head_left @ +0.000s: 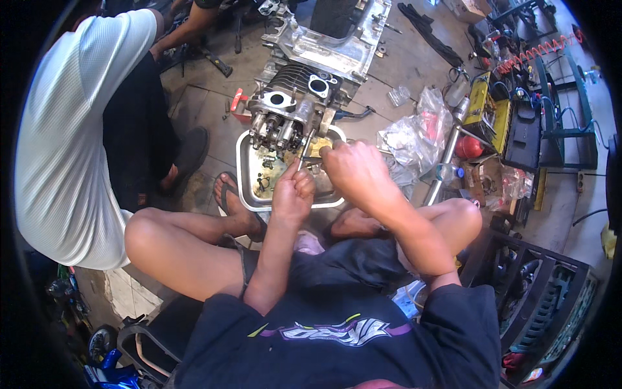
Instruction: The person cleans and reassembles engine parts in a metal tray, then uses a socket wrench to tighten bolts on an engine cylinder head while sitting on the floor of a repair shop.
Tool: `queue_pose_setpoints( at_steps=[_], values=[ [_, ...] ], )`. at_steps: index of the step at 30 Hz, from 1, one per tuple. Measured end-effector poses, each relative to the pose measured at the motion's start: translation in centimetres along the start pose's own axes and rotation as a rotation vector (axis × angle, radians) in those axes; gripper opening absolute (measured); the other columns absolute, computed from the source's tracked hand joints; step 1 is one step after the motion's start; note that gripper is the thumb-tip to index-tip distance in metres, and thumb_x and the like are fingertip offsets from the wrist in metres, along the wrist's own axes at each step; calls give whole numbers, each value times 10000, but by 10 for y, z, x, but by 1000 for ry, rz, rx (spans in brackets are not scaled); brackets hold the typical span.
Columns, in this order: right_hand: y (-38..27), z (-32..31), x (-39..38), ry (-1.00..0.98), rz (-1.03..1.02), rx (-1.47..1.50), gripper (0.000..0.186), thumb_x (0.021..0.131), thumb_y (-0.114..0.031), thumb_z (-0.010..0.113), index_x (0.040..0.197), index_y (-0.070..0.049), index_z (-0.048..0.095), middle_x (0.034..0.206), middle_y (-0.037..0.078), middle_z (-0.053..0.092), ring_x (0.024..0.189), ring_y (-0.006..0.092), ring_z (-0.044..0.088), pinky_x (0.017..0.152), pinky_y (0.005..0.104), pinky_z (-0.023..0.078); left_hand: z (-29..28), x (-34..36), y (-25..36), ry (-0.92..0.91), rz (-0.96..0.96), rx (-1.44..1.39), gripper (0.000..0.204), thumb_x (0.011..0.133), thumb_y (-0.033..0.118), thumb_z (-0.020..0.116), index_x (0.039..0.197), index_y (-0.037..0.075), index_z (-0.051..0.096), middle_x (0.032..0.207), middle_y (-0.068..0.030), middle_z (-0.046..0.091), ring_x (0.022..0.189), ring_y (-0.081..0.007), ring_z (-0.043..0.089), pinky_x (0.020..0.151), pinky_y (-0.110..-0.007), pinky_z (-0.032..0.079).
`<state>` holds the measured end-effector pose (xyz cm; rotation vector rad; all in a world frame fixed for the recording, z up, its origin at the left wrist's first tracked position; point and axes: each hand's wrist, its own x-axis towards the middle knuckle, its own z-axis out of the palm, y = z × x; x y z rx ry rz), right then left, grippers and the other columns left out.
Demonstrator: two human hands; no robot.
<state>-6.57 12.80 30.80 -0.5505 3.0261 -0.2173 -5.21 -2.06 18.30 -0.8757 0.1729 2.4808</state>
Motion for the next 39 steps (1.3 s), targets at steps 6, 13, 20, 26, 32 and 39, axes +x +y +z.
queue_pose_setpoints(
  at_steps=[6, 13, 20, 26, 32, 39],
  values=[
    [4, -7, 5, -45, -32, -30, 130, 804, -144, 573, 778, -37, 642, 749, 143, 659, 690, 293, 686, 614, 399, 539, 10, -4, -3, 4, 122, 230, 220, 1016, 161, 497, 805, 121, 448, 566, 68, 273, 431, -52, 224, 378, -222, 193],
    [0, -18, 20, -195, -107, -77, 147, 830, -123, 547, 852, -6, 634, 794, 162, 666, 705, 298, 693, 632, 421, 548, 16, -5, -4, 16, 226, 378, 206, 1003, 142, 507, 803, 127, 460, 565, 71, 303, 437, -42, 252, 377, -221, 197],
    [26, -19, 41, -543, -290, 101, 188, 868, -152, 571, 891, 31, 606, 777, 229, 653, 756, 382, 671, 622, 477, 525, 23, -6, -10, 110, 278, 438, 216, 994, 163, 541, 796, 135, 460, 566, 68, 317, 422, -41, 241, 376, -233, 185],
    [37, 5, 49, -682, -491, 107, 241, 883, -186, 591, 952, 45, 589, 751, 223, 642, 756, 406, 654, 671, 491, 509, 18, -6, -10, 174, 330, 464, 226, 980, 182, 582, 808, 131, 444, 591, 72, 322, 430, -41, 251, 375, -236, 196],
    [34, 36, 8, -491, 3, 277, 443, 953, -412, 543, 952, 22, 631, 659, 228, 624, 663, 423, 642, 604, 520, 504, 16, -6, -16, 130, 437, 630, 238, 976, 227, 614, 999, 39, 469, 606, 37, 390, 444, -48, 310, 386, -243, 263],
    [41, 77, 14, -534, 49, 277, 415, 935, -408, 542, 841, -23, 665, 675, 258, 632, 677, 442, 649, 629, 526, 521, 8, 2, -18, 225, 522, 788, 229, 983, 209, 602, 1000, 22, 470, 591, 41, 386, 437, -37, 311, 385, -232, 260]
  ],
)
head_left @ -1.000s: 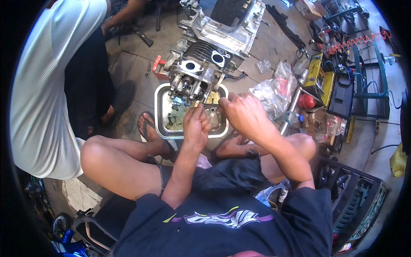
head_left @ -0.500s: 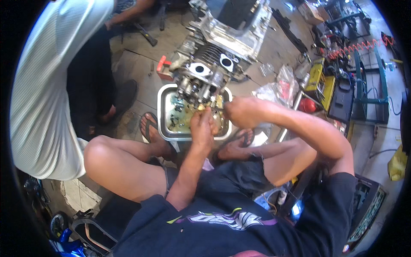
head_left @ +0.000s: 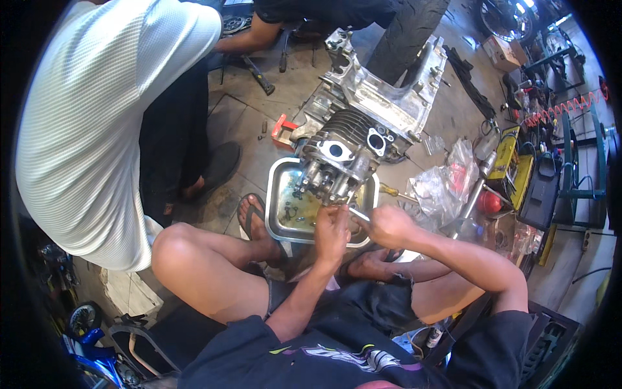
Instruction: The person cleans and reassembles engine parts in a metal tray, then uses a socket wrench to tighten bolts on an engine cylinder head while sitting on the floor of a repair shop.
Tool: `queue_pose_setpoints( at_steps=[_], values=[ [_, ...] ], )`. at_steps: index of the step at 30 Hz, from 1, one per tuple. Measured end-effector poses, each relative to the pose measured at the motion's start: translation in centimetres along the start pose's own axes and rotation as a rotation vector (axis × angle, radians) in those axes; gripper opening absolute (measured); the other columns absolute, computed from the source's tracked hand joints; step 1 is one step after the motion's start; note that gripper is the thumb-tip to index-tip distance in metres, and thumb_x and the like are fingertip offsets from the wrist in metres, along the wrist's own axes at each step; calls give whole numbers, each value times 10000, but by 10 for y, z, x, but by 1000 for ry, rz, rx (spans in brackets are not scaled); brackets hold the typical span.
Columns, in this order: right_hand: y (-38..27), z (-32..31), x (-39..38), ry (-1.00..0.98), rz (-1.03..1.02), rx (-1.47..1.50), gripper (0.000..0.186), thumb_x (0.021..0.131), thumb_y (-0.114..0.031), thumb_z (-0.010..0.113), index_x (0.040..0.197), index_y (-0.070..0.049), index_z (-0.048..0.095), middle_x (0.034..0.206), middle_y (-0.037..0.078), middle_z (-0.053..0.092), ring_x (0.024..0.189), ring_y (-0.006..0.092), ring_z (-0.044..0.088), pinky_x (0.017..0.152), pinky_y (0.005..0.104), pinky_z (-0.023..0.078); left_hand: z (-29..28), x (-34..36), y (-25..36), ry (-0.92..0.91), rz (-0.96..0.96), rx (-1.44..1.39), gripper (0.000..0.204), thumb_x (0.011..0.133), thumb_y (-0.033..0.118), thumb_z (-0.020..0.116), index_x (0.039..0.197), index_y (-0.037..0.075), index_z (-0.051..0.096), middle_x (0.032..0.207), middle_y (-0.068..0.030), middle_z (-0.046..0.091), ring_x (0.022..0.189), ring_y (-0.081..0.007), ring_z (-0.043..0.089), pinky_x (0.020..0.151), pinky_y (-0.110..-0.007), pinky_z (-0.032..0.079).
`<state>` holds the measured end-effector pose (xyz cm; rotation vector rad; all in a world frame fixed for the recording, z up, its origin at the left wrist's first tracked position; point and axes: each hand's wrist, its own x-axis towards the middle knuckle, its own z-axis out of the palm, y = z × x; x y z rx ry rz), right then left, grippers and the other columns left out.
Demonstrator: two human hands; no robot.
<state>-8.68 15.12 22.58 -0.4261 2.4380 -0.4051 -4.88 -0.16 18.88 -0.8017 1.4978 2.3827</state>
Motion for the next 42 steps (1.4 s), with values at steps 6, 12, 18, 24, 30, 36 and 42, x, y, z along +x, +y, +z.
queue_pose_setpoints(
  at_steps=[6, 12, 18, 24, 30, 36, 42],
  values=[
    [7, 21, 12, 230, -106, 42, 260, 907, -333, 570, 916, -86, 650, 647, 208, 637, 637, 416, 651, 585, 519, 515, 8, -2, 8, 7, 32, 81, 196, 987, 199, 593, 990, 35, 487, 585, 43, 388, 439, -38, 318, 386, -225, 272],
    [23, 68, 32, 392, -237, 144, 225, 832, -227, 623, 999, -80, 589, 767, 178, 675, 682, 381, 665, 568, 495, 517, -5, 1, -14, 74, 163, 310, 188, 995, 202, 581, 969, 29, 511, 593, 41, 413, 457, -34, 346, 394, -224, 288],
    [35, 96, 57, 626, -379, 199, 200, 772, -173, 646, 937, -76, 589, 718, 142, 652, 655, 345, 654, 577, 458, 513, -1, 2, -24, 47, 302, 432, 209, 1004, 210, 566, 982, 12, 502, 617, 34, 437, 474, -28, 349, 397, -219, 283],
    [29, 102, 58, 683, -301, 307, 174, 807, -176, 634, 920, -59, 572, 714, 181, 648, 665, 389, 644, 578, 486, 504, -1, 1, -9, -25, 196, 321, 207, 997, 201, 573, 972, 10, 499, 691, -10, 537, 521, -43, 427, 441, -220, 347],
    [7, 91, -4, 538, -75, 432, 246, 903, -268, 609, 921, -29, 553, 757, 232, 647, 693, 439, 630, 602, 523, 494, -6, -11, -7, -87, 60, 28, 155, 996, 188, 563, 974, 59, 479, 629, 41, 410, 473, -31, 328, 395, -208, 248],
    [3, 47, -48, 511, -47, 212, 276, 916, -310, 613, 1091, -101, 658, 872, 177, 687, 744, 372, 665, 619, 485, 523, -8, -12, 3, -88, -120, -222, 79, 981, 131, 522, 938, 74, 488, 604, 30, 366, 443, -49, 300, 384, -215, 227],
    [-18, 0, -59, 581, -87, -27, 206, 869, -267, 645, 1001, -110, 667, 788, 120, 671, 693, 323, 673, 570, 440, 529, -9, -6, 9, -181, -176, -434, 135, 982, 127, 478, 858, 74, 471, 592, 38, 353, 434, -48, 290, 398, -212, 247]
  ],
)
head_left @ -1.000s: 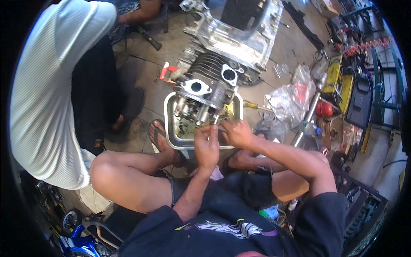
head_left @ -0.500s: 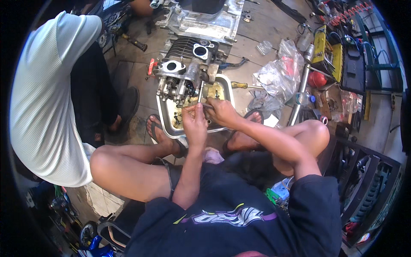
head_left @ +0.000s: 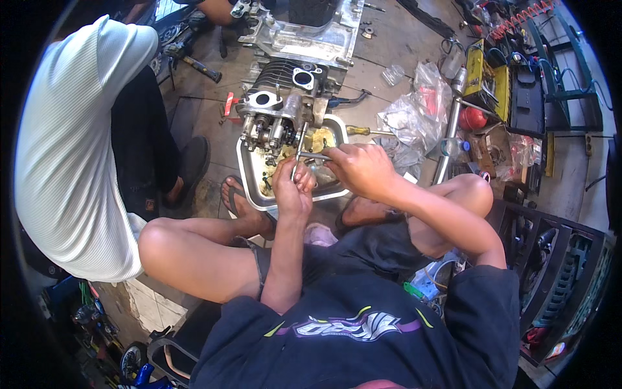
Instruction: The person cleans and reassembles engine parts in a metal tray, then uses a socket wrench to tighten bolts on an engine cylinder head while sitting on the floor of a repair shop.
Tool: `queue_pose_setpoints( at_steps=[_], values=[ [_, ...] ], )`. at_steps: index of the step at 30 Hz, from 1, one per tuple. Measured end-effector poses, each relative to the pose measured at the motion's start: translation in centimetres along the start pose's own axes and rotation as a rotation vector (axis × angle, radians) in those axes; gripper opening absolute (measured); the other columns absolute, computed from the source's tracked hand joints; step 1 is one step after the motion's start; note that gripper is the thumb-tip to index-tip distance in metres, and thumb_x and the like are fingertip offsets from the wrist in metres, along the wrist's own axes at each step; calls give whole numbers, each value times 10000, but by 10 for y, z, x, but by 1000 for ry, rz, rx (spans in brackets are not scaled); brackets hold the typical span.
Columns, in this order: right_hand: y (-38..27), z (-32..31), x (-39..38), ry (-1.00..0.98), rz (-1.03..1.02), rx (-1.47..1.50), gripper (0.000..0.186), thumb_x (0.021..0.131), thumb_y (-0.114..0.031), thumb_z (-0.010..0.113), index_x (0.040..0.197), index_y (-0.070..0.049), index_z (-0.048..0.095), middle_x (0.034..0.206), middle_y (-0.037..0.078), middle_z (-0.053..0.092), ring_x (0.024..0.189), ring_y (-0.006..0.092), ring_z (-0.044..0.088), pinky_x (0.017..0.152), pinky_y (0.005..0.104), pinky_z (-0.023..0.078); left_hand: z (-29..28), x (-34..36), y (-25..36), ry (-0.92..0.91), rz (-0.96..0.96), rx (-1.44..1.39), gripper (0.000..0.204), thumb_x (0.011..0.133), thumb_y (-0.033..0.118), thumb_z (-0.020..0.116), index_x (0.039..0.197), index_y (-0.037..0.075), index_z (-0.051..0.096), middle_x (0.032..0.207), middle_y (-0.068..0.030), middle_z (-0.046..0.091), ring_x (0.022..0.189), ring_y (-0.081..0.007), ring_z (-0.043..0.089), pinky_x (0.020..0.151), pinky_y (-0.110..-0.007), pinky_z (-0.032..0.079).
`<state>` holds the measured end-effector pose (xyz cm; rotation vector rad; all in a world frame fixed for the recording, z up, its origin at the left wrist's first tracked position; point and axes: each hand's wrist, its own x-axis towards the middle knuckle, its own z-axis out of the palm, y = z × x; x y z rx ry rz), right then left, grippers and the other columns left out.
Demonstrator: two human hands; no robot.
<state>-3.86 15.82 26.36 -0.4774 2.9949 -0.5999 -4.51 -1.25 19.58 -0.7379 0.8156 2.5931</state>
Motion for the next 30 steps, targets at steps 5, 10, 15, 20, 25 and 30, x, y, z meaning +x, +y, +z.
queue_pose_setpoints(
  at_steps=[5, 10, 15, 20, 25, 30],
  values=[
    [-21, -17, 16, 79, -127, -218, 108, 784, -161, 640, 875, -103, 636, 747, 75, 619, 715, 270, 678, 583, 396, 540, -10, 11, -2, -43, -180, -238, 211, 974, 158, 485, 775, 92, 451, 567, 45, 331, 424, -57, 277, 415, -229, 250],
    [-36, -32, 32, 46, -162, -300, 114, 764, -145, 619, 839, -63, 644, 792, 103, 642, 761, 248, 684, 644, 369, 552, -17, 13, 2, -102, -290, -391, 241, 973, 166, 488, 745, 103, 440, 557, 43, 323, 411, -66, 254, 394, -245, 223],
    [-22, -33, 26, 23, -76, -197, 126, 790, -154, 617, 847, -50, 657, 789, 113, 647, 763, 258, 686, 657, 369, 550, 0, 7, -5, 25, 40, 118, 105, 968, 135, 520, 891, 64, 510, 572, 42, 345, 421, -58, 261, 384, -233, 204],
    [-12, -33, 13, -23, 3, -95, 167, 878, -200, 585, 830, -51, 644, 764, 114, 633, 740, 303, 678, 632, 407, 545, 1, 5, -10, 37, 283, 406, 111, 968, 133, 562, 1017, 43, 521, 610, 36, 399, 463, -50, 318, 400, -226, 254],
    [3, -5, 2, -89, 63, -37, 234, 942, -266, 540, 917, -36, 572, 729, 166, 644, 646, 361, 660, 546, 473, 513, -3, 9, -17, 96, 675, 956, 121, 977, 117, 552, 1047, 42, 489, 656, 3, 449, 512, -63, 386, 445, -234, 325],
    [15, 12, 1, -225, 76, 59, 242, 960, -288, 530, 959, -47, 514, 687, 200, 636, 621, 406, 635, 531, 513, 483, -4, 11, -21, 74, 460, 450, 68, 977, 122, 492, 991, 56, 496, 658, -10, 453, 509, -74, 380, 450, -239, 308]
  ],
)
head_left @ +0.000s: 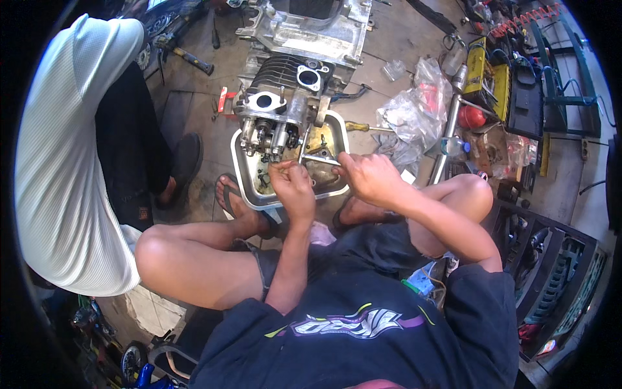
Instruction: The person cleans and reassembles engine parts in a metal tray, then uses a socket wrench to tighten bolts on an engine cylinder head while sitting on the floor of a repair shop.
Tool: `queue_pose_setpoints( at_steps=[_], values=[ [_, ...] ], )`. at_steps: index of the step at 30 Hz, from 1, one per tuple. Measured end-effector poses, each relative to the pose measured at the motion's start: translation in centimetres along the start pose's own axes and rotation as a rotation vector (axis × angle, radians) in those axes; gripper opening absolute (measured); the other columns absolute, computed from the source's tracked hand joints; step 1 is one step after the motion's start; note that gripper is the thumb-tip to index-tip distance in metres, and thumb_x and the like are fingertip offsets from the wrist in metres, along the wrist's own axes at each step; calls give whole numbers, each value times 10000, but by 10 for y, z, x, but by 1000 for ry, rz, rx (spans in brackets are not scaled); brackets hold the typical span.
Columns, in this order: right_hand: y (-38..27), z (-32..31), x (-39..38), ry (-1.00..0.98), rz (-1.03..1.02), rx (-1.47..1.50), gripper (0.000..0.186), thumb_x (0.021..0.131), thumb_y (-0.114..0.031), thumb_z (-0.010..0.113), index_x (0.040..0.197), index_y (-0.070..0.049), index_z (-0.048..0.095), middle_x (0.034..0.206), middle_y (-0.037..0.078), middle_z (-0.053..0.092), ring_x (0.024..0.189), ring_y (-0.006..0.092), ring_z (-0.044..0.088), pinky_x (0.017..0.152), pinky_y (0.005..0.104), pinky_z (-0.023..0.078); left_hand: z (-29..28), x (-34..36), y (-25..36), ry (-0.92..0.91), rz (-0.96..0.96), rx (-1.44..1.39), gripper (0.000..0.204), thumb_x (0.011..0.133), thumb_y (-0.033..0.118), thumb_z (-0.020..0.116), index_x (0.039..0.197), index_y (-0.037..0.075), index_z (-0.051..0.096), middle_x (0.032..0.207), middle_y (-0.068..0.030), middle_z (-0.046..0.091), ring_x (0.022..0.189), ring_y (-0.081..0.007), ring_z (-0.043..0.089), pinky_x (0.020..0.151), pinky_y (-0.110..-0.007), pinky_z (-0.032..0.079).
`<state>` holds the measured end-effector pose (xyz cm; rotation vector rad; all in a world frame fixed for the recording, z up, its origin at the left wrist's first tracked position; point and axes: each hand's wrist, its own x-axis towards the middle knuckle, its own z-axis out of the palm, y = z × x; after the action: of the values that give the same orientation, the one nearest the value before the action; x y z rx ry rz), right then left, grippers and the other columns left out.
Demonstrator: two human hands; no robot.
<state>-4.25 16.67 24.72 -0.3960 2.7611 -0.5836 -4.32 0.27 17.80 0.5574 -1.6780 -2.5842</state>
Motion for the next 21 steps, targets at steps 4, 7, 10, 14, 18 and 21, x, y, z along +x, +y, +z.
queue_pose_setpoints(
  at_steps=[4, 7, 10, 14, 18, 21],
  values=[
    [-4, -8, 11, -67, -14, 13, 277, 954, -298, 542, 904, -26, 532, 644, 210, 614, 634, 420, 631, 538, 516, 481, 4, 5, 16, 59, -220, -228, 108, 949, 162, 461, 952, 66, 510, 637, -17, 426, 491, -93, 357, 451, -243, 277],
    [-4, -7, 23, -137, 25, 76, 347, 944, -343, 562, 858, -7, 585, 655, 236, 615, 668, 432, 633, 577, 518, 492, 3, 8, 14, 61, -281, -335, 109, 912, 166, 475, 953, 75, 520, 619, -18, 404, 484, -103, 345, 457, -249, 274],
    [5, -3, 34, -233, 50, 118, 397, 940, -384, 564, 846, -9, 653, 666, 253, 622, 686, 438, 641, 625, 517, 513, 9, 8, 14, 105, -337, -470, 85, 886, 120, 457, 938, 70, 501, 622, -20, 401, 485, -104, 334, 456, -252, 268],
    [12, -3, 43, -342, 71, 35, 385, 936, -388, 566, 862, -37, 705, 700, 249, 643, 708, 446, 646, 674, 519, 528, 3, 10, 17, -36, -426, -569, 61, 878, 114, 473, 914, 88, 515, 604, 11, 367, 480, -90, 296, 456, -254, 251],
    [11, 3, 44, -314, 80, 79, 321, 929, -346, 570, 913, -53, 702, 703, 253, 642, 702, 449, 643, 667, 525, 524, 4, 8, 25, -41, -455, -543, 52, 876, 79, 469, 902, 95, 511, 602, 17, 345, 478, -79, 282, 452, -245, 236],
    [24, 38, 41, -188, 36, 156, 295, 908, -305, 586, 820, -33, 653, 670, 236, 633, 679, 450, 646, 639, 535, 533, 2, 11, 28, -77, -509, -558, 79, 896, 64, 471, 936, 104, 526, 601, 28, 329, 470, -61, 261, 440, -223, 208]
  ],
)
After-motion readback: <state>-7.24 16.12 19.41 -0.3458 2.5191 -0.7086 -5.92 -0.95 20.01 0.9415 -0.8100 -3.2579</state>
